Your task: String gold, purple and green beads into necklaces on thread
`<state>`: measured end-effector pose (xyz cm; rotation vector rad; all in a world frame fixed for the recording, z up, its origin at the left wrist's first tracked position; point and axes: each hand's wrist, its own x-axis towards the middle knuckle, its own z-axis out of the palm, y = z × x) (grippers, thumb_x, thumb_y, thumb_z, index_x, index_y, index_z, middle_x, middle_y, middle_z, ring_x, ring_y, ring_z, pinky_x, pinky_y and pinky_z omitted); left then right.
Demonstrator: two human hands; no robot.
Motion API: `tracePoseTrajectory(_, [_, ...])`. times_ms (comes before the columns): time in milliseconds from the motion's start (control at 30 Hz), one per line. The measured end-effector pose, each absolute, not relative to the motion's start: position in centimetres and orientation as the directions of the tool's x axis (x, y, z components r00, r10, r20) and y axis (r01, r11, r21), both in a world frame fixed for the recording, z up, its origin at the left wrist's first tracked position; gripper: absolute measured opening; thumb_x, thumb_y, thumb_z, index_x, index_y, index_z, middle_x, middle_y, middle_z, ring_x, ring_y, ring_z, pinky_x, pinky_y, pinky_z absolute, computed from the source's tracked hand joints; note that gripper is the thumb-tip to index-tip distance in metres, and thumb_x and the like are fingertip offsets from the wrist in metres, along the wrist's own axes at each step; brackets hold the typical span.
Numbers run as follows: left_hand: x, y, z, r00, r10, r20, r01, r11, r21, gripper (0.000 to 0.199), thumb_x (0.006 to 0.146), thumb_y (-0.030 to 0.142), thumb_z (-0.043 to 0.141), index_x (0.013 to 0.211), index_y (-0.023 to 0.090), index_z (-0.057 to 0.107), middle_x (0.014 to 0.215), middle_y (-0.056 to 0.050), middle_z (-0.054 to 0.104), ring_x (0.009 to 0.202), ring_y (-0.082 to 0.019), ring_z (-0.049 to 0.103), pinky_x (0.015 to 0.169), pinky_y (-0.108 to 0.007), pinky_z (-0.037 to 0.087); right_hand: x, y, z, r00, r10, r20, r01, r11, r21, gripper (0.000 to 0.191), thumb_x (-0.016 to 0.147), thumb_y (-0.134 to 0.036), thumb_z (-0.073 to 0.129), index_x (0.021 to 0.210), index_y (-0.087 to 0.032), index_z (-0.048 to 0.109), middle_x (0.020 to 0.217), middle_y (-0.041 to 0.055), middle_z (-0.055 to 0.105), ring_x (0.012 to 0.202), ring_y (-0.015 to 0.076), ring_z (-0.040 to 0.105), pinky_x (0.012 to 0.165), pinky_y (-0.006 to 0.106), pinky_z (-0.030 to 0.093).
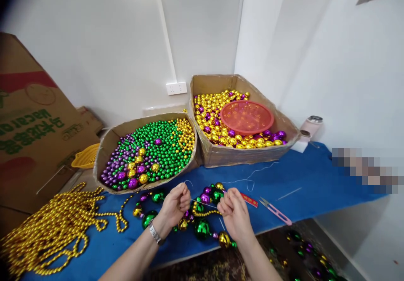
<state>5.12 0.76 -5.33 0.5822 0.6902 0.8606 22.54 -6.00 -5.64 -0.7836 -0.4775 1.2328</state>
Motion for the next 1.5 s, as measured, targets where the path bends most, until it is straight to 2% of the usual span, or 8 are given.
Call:
tracePoseTrajectory(233, [4.5, 0.0, -6.1, 0.431, 0.845, -0.317, -0.324, 0.473, 0.819, 0.034, 0.077, 0.045, 0.060, 0.066, 0.019, 0.041, 0.051, 0.006, 0.043, 0.040, -0.005, 0.027, 0.040, -0.017, 0.019, 23.0, -6.6, -5.8, 0.231, 0.971, -0.064, -0.385, 0.031, -0.923, 0.037, 0.083, -0.054, 0.055, 0.071, -0.023, 0.037, 0.056, -0.0097, 0.021, 0.046, 0.0072, 0.020, 0.045, 0.021, 0.029])
tracePoseTrajectory(367, [4.7, -0.2, -3.1, 0.425, 0.904, 0.051, 0.002, -0.057, 0.998, 0.030, 0.088, 0.041, 0.048, 0.072, 0.016, 0.056, 0.085, -0.007, 0.063, 0.067, -0.013, 0.053, 0.060, -0.025, 0.042, 23.6, -6.3, -3.9, 0.126, 0.991, -0.036, -0.105, -0.023, -0.994, 0.028, 0.081, -0.050, 0.060, 0.085, -0.023, 0.052, 0.056, -0.0089, 0.031, 0.047, 0.0075, 0.028, 0.045, 0.020, 0.026])
tracePoseTrajectory(533, [5.9, -0.6, -0.4, 0.457, 0.776, 0.436, 0.225, -0.575, 0.787, 0.019, 0.087, 0.027, 0.051, 0.078, 0.018, 0.066, 0.111, -0.010, 0.060, 0.107, -0.022, 0.052, 0.092, -0.036, 0.040, 22.4, -5.1, -2.6, -0.043, 0.999, 0.017, 0.196, 0.025, -0.980, 0.025, 0.074, -0.043, 0.067, 0.081, -0.020, 0.063, 0.054, -0.0072, 0.041, 0.052, 0.0088, 0.037, 0.049, 0.021, 0.029])
tracePoseTrajectory(700, [6.8, -1.1, -1.6, 0.358, 0.874, 0.329, 0.063, -0.374, 0.925, 0.023, 0.089, 0.032, 0.048, 0.086, 0.017, 0.066, 0.103, -0.009, 0.063, 0.096, -0.021, 0.059, 0.084, -0.033, 0.046, 22.2, -4.4, -0.3, -0.061, 0.993, 0.099, 0.328, 0.114, -0.938, 0.030, 0.087, -0.043, 0.050, 0.072, -0.019, 0.059, 0.060, -0.0041, 0.048, 0.059, 0.0110, 0.042, 0.056, 0.023, 0.033])
tracePoseTrajectory(833, [7.4, -1.7, -3.3, 0.497, 0.833, 0.245, -0.023, -0.269, 0.963, 0.027, 0.087, 0.034, 0.052, 0.108, 0.018, 0.061, 0.106, -0.008, 0.065, 0.098, -0.022, 0.059, 0.087, -0.032, 0.045, 22.4, -3.9, 2.7, -0.056, 0.988, 0.145, 0.338, 0.155, -0.928, 0.031, 0.088, -0.042, 0.049, 0.069, -0.020, 0.057, 0.063, -0.0033, 0.051, 0.062, 0.0118, 0.045, 0.058, 0.023, 0.034])
tracePoseTrajectory(1133, [9.3, -1.9, -4.5, 0.514, 0.829, 0.222, 0.069, -0.297, 0.952, 0.015, 0.083, 0.028, 0.059, 0.092, 0.017, 0.063, 0.094, -0.007, 0.069, 0.085, -0.020, 0.061, 0.078, -0.029, 0.045, 22.9, -1.8, 5.0, -0.005, 0.992, 0.129, 0.091, 0.129, -0.987, 0.034, 0.086, -0.051, 0.050, 0.078, -0.020, 0.058, 0.049, -0.0063, 0.045, 0.046, 0.0088, 0.043, 0.045, 0.019, 0.033])
tracePoseTrajectory(1300, [8.4, -1.2, -3.7, 0.528, 0.819, 0.226, -0.018, -0.255, 0.967, 0.036, 0.083, 0.028, 0.060, 0.118, 0.020, 0.053, 0.100, -0.008, 0.067, 0.087, -0.018, 0.061, 0.080, -0.029, 0.045, 24.6, 0.7, 4.5, 0.108, 0.987, 0.119, -0.102, 0.130, -0.986, 0.040, 0.079, -0.060, 0.054, 0.077, -0.020, 0.051, 0.051, -0.0088, 0.038, 0.045, 0.0072, 0.040, 0.049, 0.021, 0.039])
tracePoseTrajectory(1500, [7.4, 0.3, -3.8, 0.460, 0.867, 0.192, 0.024, -0.228, 0.973, 0.021, 0.076, 0.028, 0.068, 0.094, 0.018, 0.067, 0.093, -0.006, 0.069, 0.086, -0.020, 0.062, 0.077, -0.029, 0.048, 27.2, 0.9, 0.8, 0.234, 0.969, 0.077, -0.035, 0.087, -0.996, 0.046, 0.077, -0.066, 0.049, 0.078, -0.021, 0.054, 0.058, -0.0058, 0.047, 0.054, 0.0097, 0.051, 0.060, 0.028, 0.050])
